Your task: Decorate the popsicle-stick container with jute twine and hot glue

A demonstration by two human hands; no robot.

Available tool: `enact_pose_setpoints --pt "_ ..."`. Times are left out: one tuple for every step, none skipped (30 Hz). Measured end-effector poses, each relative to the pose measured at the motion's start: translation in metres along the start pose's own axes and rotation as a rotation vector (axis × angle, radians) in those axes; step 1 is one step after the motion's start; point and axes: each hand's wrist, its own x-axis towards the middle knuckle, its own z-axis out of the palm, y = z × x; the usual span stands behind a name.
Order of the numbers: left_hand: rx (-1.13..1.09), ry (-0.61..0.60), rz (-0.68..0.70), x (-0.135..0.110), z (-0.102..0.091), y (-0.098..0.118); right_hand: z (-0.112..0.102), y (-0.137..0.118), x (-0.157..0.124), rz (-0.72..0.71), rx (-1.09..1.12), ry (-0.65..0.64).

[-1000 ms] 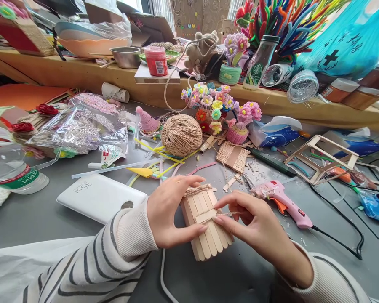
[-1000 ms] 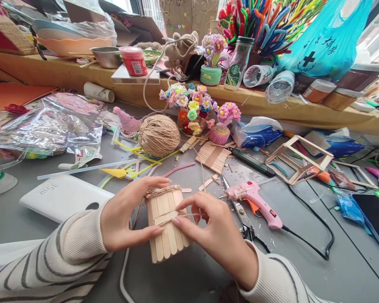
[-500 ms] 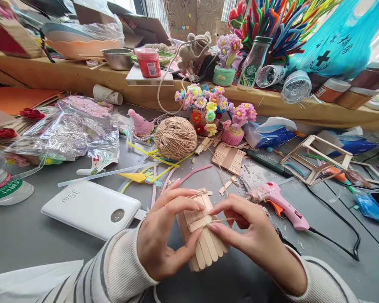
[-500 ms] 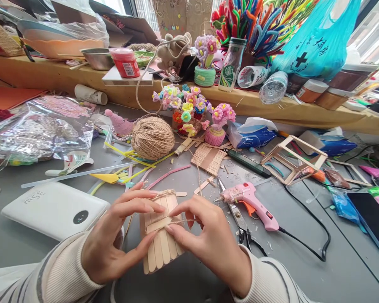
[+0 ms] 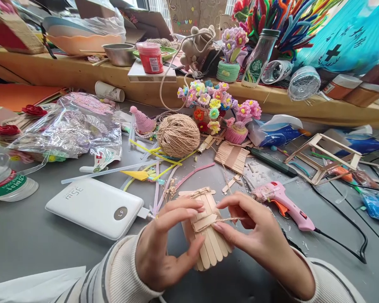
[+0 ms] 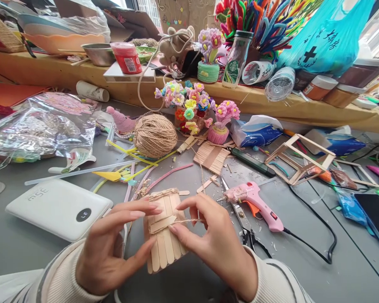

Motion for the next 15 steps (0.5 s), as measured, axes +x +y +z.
enact_pose_setpoints --pt "-0.024 0.003 -0.029 0.0000 0.0023 0.0010 0.0002 -0.0003 -0.0003 -0.004 -0.013 0.005" --pt "-0.033 0.010 -0.057 0.0003 0.0042 0.0023 0.0005 -0.0008 -0.0005 -0.008 -0.025 0.013" --pt "-0.034 0.010 -0.090 0.0008 0.0057 0.0038 0.0007 -0.0014 -0.0007 -0.010 -0.035 0.024" --pt "-0.026 0.013 -0.106 0.0014 0.0067 0.0054 0.0008 -0.0020 -0.0009 -0.014 -0.044 0.036" --pt "-0.019 0.016 -0.124 0.0019 0.0073 0.0068 0.0008 -0.0025 -0.0009 -0.017 -0.051 0.043" --pt "-0.012 0.020 -0.135 0.0024 0.0077 0.0080 0.0006 -0.0029 -0.0010 -0.020 -0.057 0.050" --pt "-0.008 0.024 -0.141 0.0028 0.0079 0.0089 0.0003 -0.0030 -0.0010 -0.023 -0.061 0.054" --pt "-0.005 0.029 -0.147 0.0031 0.0080 0.0095 -0.0002 -0.0030 -0.0011 -0.024 -0.063 0.053" --pt "-0.003 0.034 -0.150 0.0033 0.0080 0.0099 -0.0008 -0.0029 -0.0013 -0.025 -0.063 0.047" --pt "0.002 0.034 -0.151 0.0033 0.0079 0.0102 -0.0015 -0.0026 -0.0014 -0.023 -0.060 0.037" --pt "0.007 0.035 -0.151 0.0033 0.0076 0.0103 -0.0022 -0.0022 -0.0016 -0.017 -0.054 0.024" --pt "0.015 0.033 -0.150 0.0031 0.0072 0.0104 -0.0030 -0.0018 -0.0018 -0.010 -0.047 0.008" --pt "0.026 0.030 -0.148 0.0028 0.0067 0.0105 -0.0038 -0.0015 -0.0020 -0.002 -0.041 -0.009" --pt "0.036 0.025 -0.144 0.0025 0.0060 0.0106 -0.0046 -0.0012 -0.0019 0.005 -0.036 -0.023" --pt "0.043 0.021 -0.142 0.0022 0.0054 0.0106 -0.0053 -0.0010 -0.0017 0.009 -0.032 -0.032"
